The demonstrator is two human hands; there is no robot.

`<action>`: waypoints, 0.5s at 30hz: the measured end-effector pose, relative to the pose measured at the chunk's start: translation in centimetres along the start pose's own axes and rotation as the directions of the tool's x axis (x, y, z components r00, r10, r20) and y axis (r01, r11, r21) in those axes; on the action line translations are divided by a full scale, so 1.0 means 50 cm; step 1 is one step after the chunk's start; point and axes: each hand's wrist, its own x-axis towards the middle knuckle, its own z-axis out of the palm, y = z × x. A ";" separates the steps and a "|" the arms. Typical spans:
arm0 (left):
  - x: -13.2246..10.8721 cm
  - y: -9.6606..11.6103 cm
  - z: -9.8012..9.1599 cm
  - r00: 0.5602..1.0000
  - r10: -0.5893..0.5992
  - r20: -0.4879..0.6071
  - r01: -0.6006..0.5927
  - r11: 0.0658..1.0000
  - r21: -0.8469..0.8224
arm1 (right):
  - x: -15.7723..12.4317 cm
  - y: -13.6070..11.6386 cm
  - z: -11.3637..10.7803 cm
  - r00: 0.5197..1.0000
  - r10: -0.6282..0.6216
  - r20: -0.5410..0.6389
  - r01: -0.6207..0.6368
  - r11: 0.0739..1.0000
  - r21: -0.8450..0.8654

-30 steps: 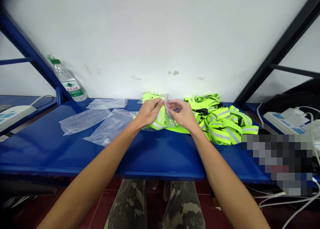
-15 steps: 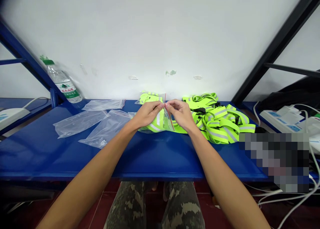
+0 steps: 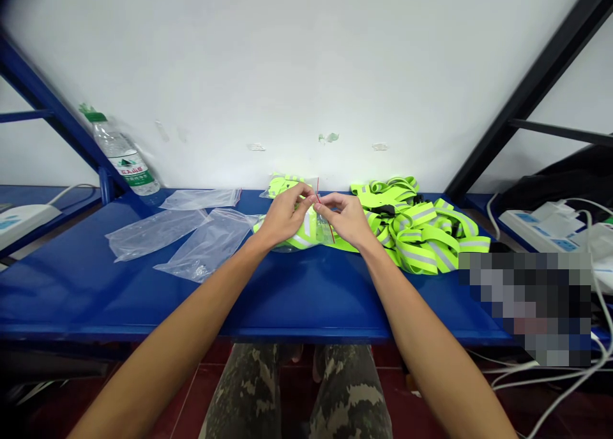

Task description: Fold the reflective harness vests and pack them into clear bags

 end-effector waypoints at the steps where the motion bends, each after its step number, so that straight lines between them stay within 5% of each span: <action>1: 0.001 -0.001 0.003 1.000 0.005 -0.014 -0.005 1.000 0.000 | 0.001 0.002 0.000 1.000 -0.020 -0.004 0.020 1.000 -0.020; 15: -0.002 -0.002 0.004 0.999 -0.005 0.049 -0.001 0.993 0.122 | -0.001 0.008 0.000 1.000 -0.024 -0.013 0.024 0.999 -0.048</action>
